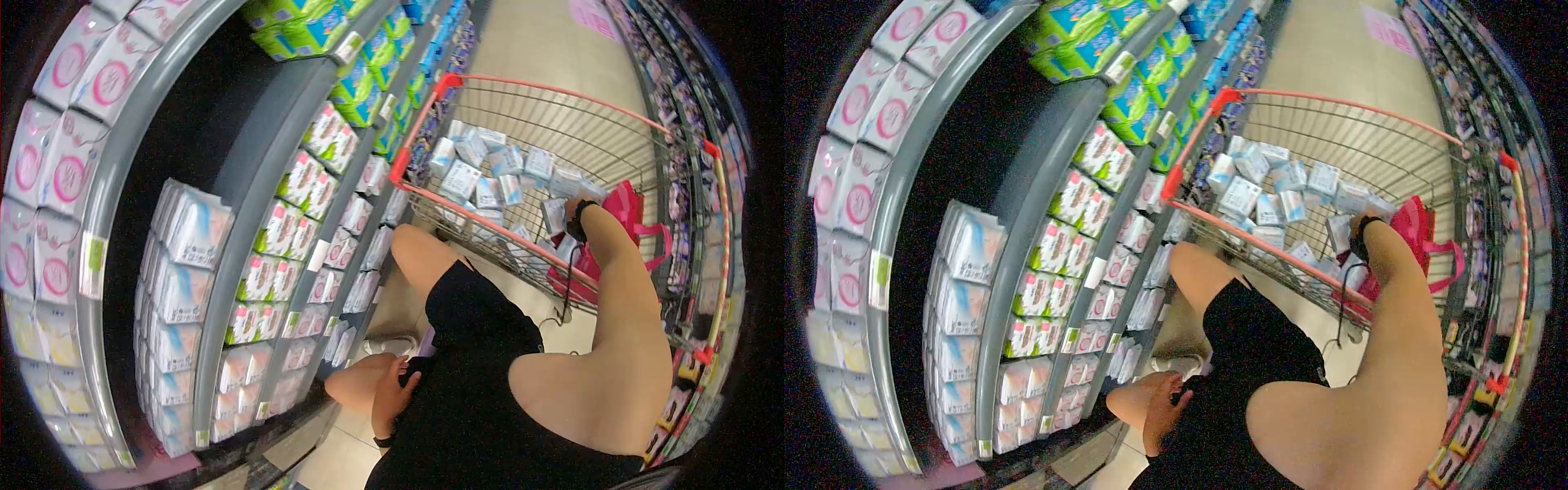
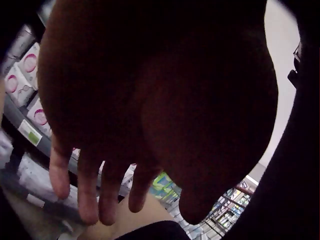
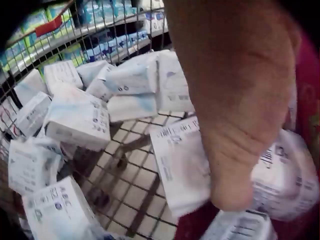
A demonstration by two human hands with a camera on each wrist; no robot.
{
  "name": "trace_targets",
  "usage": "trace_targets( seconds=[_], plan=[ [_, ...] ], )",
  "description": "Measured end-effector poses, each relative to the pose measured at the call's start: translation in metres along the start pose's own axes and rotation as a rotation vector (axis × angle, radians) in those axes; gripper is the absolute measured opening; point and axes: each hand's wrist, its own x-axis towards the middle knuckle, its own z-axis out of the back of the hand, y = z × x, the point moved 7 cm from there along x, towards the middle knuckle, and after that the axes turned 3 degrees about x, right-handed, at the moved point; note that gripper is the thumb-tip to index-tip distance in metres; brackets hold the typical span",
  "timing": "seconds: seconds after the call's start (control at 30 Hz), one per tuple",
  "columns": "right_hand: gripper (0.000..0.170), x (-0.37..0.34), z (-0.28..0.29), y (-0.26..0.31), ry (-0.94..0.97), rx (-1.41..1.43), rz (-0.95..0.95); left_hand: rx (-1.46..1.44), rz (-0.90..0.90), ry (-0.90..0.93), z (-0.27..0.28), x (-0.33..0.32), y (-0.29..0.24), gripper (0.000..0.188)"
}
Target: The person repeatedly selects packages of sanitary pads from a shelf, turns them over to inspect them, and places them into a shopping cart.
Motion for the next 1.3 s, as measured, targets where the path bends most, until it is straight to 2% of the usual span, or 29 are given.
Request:
trace_targets(
  seconds=[0.13, 0.23, 0.3, 0.37, 0.43, 0.53, 0.57, 0.6, 0.63, 0.67, 0.7, 0.77, 0.8, 0.87, 0.9, 0.93, 0.97, 1.03, 1.07, 1.1, 1.17, 1.27, 1.3],
  plan=[
    [0.06, 0.035, 0.017, 0.024, 0.134, 0.107, 0.175, 0.071, -0.011, 0.03, 0.001, 0.007, -0.022, 0.049],
    [0.051, 0.095, 0.006, 0.061, 0.339, 0.345, 0.463, 0.09, -0.034, 0.018, 0.0, 0.009, -0.025, 0.049],
    [0.047, 0.094, 0.053, 0.081, 0.248, 0.807, 0.781, 0.093, -0.07, 0.005, -0.003, 0.011, -0.016, 0.049],
    [0.046, 0.035, 0.13, 0.086, 0.189, 1.225, 0.74, 0.096, -0.089, -0.006, -0.002, 0.01, -0.014, 0.049],
    [0.054, 0.023, 0.182, 0.095, 0.362, 1.521, 0.963, 0.094, -0.087, -0.016, 0.003, 0.006, -0.014, 0.049],
    [0.061, -0.086, 0.247, 0.136, 0.498, 1.728, 1.164, 0.013, -0.084, -0.043, 0.004, 0.003, -0.006, 0.049],
    [0.067, -0.104, 0.255, 0.159, 0.472, 1.588, 1.31, -0.004, -0.077, -0.036, 0.003, 0.003, -0.005, 0.051],
    [0.064, -0.141, 0.26, 0.188, 0.428, 1.549, 1.394, -0.022, -0.068, -0.029, 0.004, 0.004, -0.003, 0.054],
    [0.064, -0.172, 0.261, 0.22, 0.419, 1.394, 1.51, -0.04, -0.059, -0.024, 0.005, 0.004, -0.003, 0.056],
    [0.064, -0.21, 0.259, 0.243, 0.244, 1.11, 1.637, -0.238, -0.13, -0.055, 0.009, 0.004, -0.009, 0.06],
    [0.069, -0.239, 0.255, 0.271, -0.014, 0.792, 1.843, -0.434, -0.202, -0.09, 0.016, 0.004, -0.015, 0.063],
    [0.075, -0.294, 0.222, 0.318, 0.128, 0.603, 1.942, -0.861, -0.388, -0.122, 0.024, 0.002, -0.038, 0.07],
    [0.078, -0.307, 0.202, 0.333, 0.065, 0.5, 1.974, -1.083, -0.509, -0.136, 0.035, -0.003, -0.055, 0.073],
    [0.083, -0.334, 0.164, 0.368, -0.053, 0.282, 2.079, -1.361, -0.585, -0.237, 0.053, -0.011, -0.059, 0.076],
    [0.088, -0.339, 0.146, 0.377, -0.103, 0.179, 2.134, -1.439, -0.519, -0.301, 0.052, -0.013, -0.05, 0.075],
    [0.091, -0.34, 0.132, 0.386, -0.043, 0.155, 2.109, -1.155, -0.207, -0.646, 0.046, -0.012, -0.016, 0.07],
    [0.094, -0.336, 0.121, 0.392, 0.015, 0.135, 2.071, -0.83, -0.085, -0.708, 0.061, -0.02, -0.025, 0.062],
    [0.099, -0.327, 0.108, 0.4, 0.034, 0.221, 2.094, -0.865, -0.042, -0.754, 0.067, -0.029, -0.031, 0.055],
    [0.103, -0.325, 0.104, 0.402, 0.106, 0.225, 2.076, -0.844, -0.033, -0.79, 0.07, -0.032, -0.036, 0.055],
    [0.107, -0.322, 0.103, 0.405, 0.04, 0.246, 2.124, -0.819, -0.029, -0.811, 0.071, -0.032, -0.039, 0.054],
    [0.113, -0.315, 0.106, 0.408, 0.091, 0.286, 2.049, -0.856, -0.058, -0.824, 0.065, -0.027, -0.032, 0.056],
    [0.113, -0.287, 0.108, 0.415, 0.209, 0.423, 1.927, -0.886, -0.058, -0.888, 0.063, -0.023, -0.035, 0.06],
    [0.112, -0.282, 0.109, 0.415, 0.311, 0.459, 1.848, -0.918, -0.053, -0.903, 0.062, -0.02, -0.032, 0.061]
  ],
)
